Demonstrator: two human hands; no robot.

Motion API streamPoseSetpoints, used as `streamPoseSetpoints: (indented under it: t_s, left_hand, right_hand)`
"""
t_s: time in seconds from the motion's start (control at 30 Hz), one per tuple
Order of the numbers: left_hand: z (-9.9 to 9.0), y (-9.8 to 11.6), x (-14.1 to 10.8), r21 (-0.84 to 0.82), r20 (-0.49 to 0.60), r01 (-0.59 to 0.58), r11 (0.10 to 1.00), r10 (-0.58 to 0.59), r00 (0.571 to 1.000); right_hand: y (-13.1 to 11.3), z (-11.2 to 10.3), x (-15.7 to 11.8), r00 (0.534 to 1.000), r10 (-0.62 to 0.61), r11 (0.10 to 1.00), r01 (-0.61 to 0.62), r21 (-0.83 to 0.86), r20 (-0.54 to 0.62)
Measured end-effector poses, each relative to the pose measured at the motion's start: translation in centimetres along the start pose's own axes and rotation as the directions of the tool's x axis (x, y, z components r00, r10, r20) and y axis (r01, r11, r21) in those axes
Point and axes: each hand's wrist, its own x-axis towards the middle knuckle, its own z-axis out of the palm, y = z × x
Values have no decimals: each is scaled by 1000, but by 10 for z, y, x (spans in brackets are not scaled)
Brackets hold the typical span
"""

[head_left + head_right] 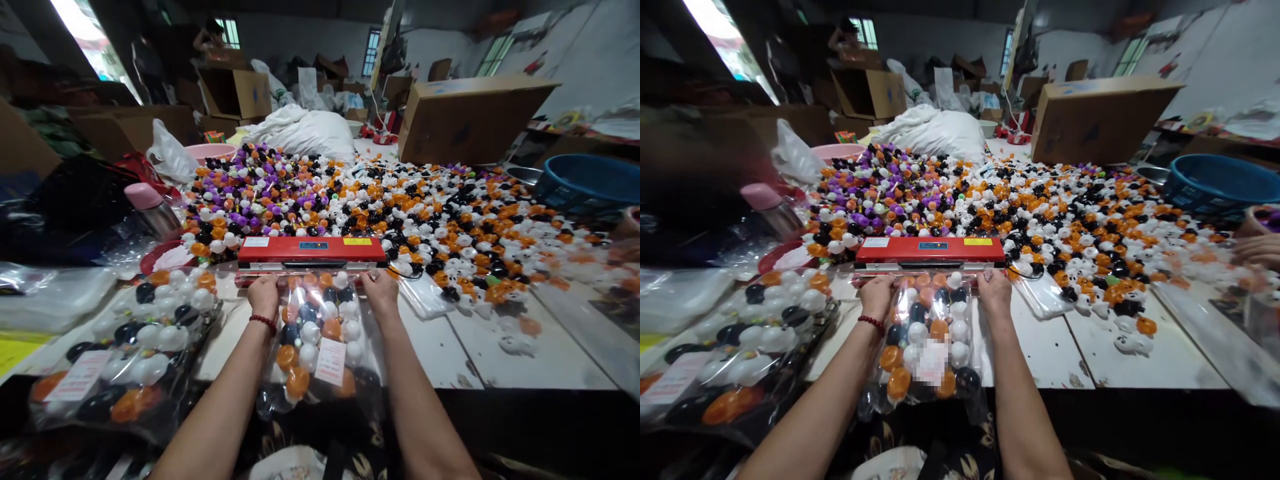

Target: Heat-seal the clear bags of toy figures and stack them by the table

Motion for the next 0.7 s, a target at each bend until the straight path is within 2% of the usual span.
streamPoseSetpoints:
  t_s: [0.07,0.1,0.17,0.2,0.23,0.3,0.37,0.43,0.5,0.57,0.7]
  left_hand:
    - [0,4,-2,-33,-19,43,999,-44,999]
    - [-1,6,-4,-28,-13,65,998,-65,998]
    - [-4,8,-9,29,-37,74,997,-73,997]
    - [-6,9,-10,78,-82,46,996,-39,996]
    - [-8,10,-11,140,-139,-9,990,29,990]
    - [-13,16,-9,271,-215,-168,948,230,949]
    - [-15,25,-4,397,-149,-319,861,403,903]
    - [-15,37,3,525,7,-390,756,455,891]
    - [-12,52,11,652,155,-400,644,403,902]
    - [-7,65,18,769,238,-367,524,298,924]
    - [4,79,32,902,249,-277,331,126,960]
  right_hand:
    - [-16,-2,5,984,-176,984,175,-34,-19]
    - [-26,-3,9,969,-246,969,246,-10,27]
    - [-46,-1,20,922,-330,943,331,31,201]
    - [-55,0,27,890,-342,935,354,18,302]
    - [-63,3,33,854,-337,928,372,-11,397]
    - [-73,9,44,783,-295,912,402,-84,547]
    - [-76,14,51,729,-252,903,413,-115,636]
    - [-77,18,53,698,-213,916,386,-109,684]
    - [-77,20,53,681,-185,930,354,-97,709]
    - [-80,20,53,667,-161,930,349,-113,727]
    - [-90,19,52,672,-121,901,384,-204,731]
